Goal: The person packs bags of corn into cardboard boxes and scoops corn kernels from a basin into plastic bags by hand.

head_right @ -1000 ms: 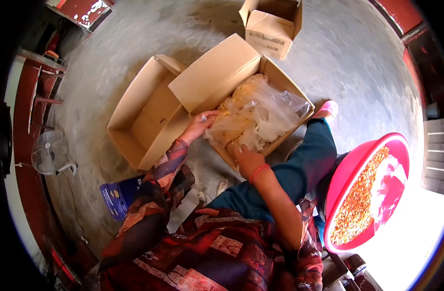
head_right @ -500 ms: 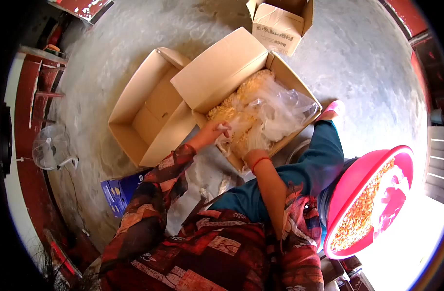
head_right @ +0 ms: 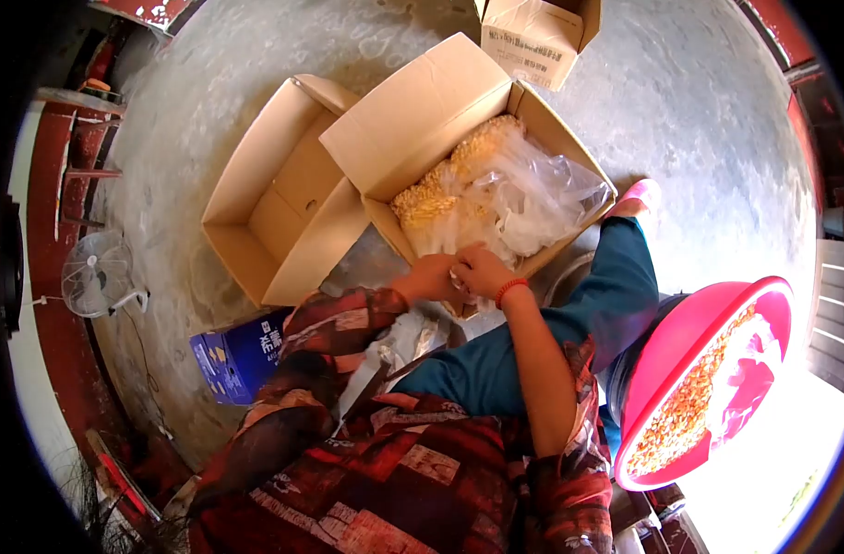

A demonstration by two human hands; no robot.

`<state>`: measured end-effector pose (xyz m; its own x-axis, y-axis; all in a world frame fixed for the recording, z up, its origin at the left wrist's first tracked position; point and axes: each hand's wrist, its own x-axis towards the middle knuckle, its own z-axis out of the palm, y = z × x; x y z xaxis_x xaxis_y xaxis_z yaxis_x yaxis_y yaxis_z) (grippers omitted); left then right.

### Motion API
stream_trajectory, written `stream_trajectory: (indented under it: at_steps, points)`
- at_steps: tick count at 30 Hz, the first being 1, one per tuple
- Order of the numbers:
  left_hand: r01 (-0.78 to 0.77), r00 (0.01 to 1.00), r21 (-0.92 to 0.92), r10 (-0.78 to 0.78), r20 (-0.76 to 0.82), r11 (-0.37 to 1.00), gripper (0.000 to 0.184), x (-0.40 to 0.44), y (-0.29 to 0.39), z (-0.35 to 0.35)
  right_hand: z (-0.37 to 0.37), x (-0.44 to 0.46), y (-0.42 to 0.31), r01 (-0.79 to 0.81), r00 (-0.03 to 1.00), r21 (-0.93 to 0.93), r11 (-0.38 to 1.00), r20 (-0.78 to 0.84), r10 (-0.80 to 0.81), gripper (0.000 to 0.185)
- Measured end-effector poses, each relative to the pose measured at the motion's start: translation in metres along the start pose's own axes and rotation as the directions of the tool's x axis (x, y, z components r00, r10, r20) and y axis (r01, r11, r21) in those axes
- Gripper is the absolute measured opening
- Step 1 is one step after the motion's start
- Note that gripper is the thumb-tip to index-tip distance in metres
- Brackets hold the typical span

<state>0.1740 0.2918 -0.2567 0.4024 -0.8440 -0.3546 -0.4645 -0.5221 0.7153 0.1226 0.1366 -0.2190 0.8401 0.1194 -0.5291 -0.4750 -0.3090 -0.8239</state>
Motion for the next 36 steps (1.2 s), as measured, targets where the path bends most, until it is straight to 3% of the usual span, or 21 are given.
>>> stream_trajectory:
  at_steps: [2, 4, 5, 6, 7, 9, 10, 12, 15, 17, 18, 22, 24, 26, 27, 29, 30, 31, 32, 34, 36]
  points:
    - [0.068, 0.998, 0.047, -0.068, -0.009, 0.997, 0.058, 0.010, -0.002, 0.030, -0.001, -0.004, -0.001, 0.055, 0.997, -0.114, 0.992, 0.061, -0.048, 0.018]
    - [0.128, 0.992, 0.098, -0.126, -0.024, 0.987, 0.053, 0.012, -0.004, 0.038, -0.009, -0.009, 0.002, 0.194, 0.941, -0.402, 0.895, -0.181, -0.286, 0.016]
    - [0.050, 0.991, -0.019, -0.052, -0.120, 0.999, 0.043, 0.004, -0.008, 0.034, -0.014, -0.010, 0.001, 0.191, 0.941, -0.404, 0.895, -0.184, -0.284, 0.016]
    - [-0.037, 0.975, -0.126, 0.009, -0.221, 0.991, 0.035, -0.003, -0.011, 0.029, -0.019, -0.010, 0.000, 0.112, 0.933, -0.081, 0.990, -0.333, -0.133, 0.015]
    - [-0.039, 0.976, -0.121, 0.012, -0.218, 0.992, 0.035, -0.005, -0.024, 0.030, -0.023, -0.010, -0.002, 0.060, 0.906, 0.262, 0.963, -0.420, 0.058, 0.014]
    - [-0.165, 0.933, -0.609, -0.078, -0.352, 0.776, 0.026, -0.006, -0.057, 0.038, -0.033, -0.016, -0.011, 0.074, 0.873, 0.319, 0.945, -0.479, 0.094, 0.013]
    - [-0.166, 0.935, -0.605, -0.071, -0.348, 0.779, 0.026, -0.014, -0.050, 0.023, -0.037, -0.020, -0.014, 0.082, 0.839, 0.368, 0.926, -0.527, 0.135, 0.011]
    - [0.086, 0.843, -0.662, -0.409, -0.350, 0.745, 0.019, -0.028, -0.022, -0.015, -0.040, -0.020, -0.009, 0.119, 0.820, 0.318, 0.940, -0.565, 0.087, 0.010]
    - [0.015, 0.874, -0.666, -0.333, -0.354, 0.746, 0.017, -0.018, -0.024, -0.029, -0.035, -0.023, -0.004, 0.073, 0.821, 0.330, 0.941, -0.556, 0.131, 0.011]
    - [-0.020, 0.895, -0.685, -0.292, -0.336, 0.728, 0.016, -0.012, -0.008, -0.046, -0.033, -0.021, 0.005, 0.081, 0.788, 0.078, 0.994, -0.615, -0.016, 0.012]
    - [-0.053, 0.906, -0.707, -0.263, -0.331, 0.706, 0.016, -0.009, -0.003, -0.052, -0.034, -0.022, 0.007, 0.079, 0.785, 0.083, 0.993, -0.619, -0.011, 0.012]
    - [-0.084, 0.916, -0.761, -0.250, -0.313, 0.643, 0.018, -0.015, 0.019, -0.070, -0.032, -0.023, 0.001, 0.065, 0.812, 0.016, 0.998, -0.583, -0.043, 0.014]
    - [-0.049, 0.933, -0.716, -0.224, -0.281, 0.696, 0.018, -0.021, 0.016, -0.073, -0.026, -0.026, -0.006, 0.050, 0.832, 0.012, 0.999, -0.554, -0.035, 0.015]
    - [-0.018, 0.949, -0.667, -0.197, -0.246, 0.745, 0.019, -0.023, 0.018, -0.074, -0.009, -0.030, -0.014, 0.335, 0.819, -0.214, 0.918, -0.416, -0.396, 0.019]
    - [-0.025, 0.950, -0.661, -0.188, -0.250, 0.750, 0.020, -0.023, 0.022, -0.073, 0.000, -0.028, -0.012, 0.333, 0.818, -0.212, 0.919, -0.419, -0.394, 0.019]
    - [-0.031, 0.951, -0.654, -0.179, -0.252, 0.756, 0.021, -0.020, 0.017, -0.067, 0.013, -0.021, -0.005, 0.277, 0.872, -0.449, 0.850, -0.253, -0.418, 0.022]
    - [-0.069, 0.969, -0.489, -0.059, -0.240, 0.869, 0.022, -0.015, 0.002, -0.060, 0.011, -0.019, -0.003, 0.277, 0.872, -0.448, 0.850, -0.254, -0.419, 0.022]
    - [-0.120, 0.978, -0.306, 0.059, -0.202, 0.944, 0.024, -0.013, -0.001, -0.060, 0.007, -0.018, -0.006, 0.122, 0.948, -0.504, 0.855, -0.195, -0.251, 0.021]
    - [-0.121, 0.978, -0.304, 0.061, -0.199, 0.945, 0.024, -0.013, -0.005, -0.060, 0.003, -0.017, -0.007, -0.030, 0.987, -0.563, 0.826, -0.148, -0.065, 0.021]
    - [0.021, 0.986, -0.392, -0.085, -0.146, 0.920, 0.028, -0.015, -0.012, -0.059, -0.004, -0.015, 0.004, -0.086, 0.994, -0.646, 0.758, -0.101, 0.027, 0.021]
    - [-0.093, 0.971, -0.409, -0.008, -0.238, 0.908, 0.032, -0.014, -0.034, -0.053, -0.009, -0.014, 0.016, -0.127, 0.991, -0.725, 0.677, -0.057, 0.125, 0.021]
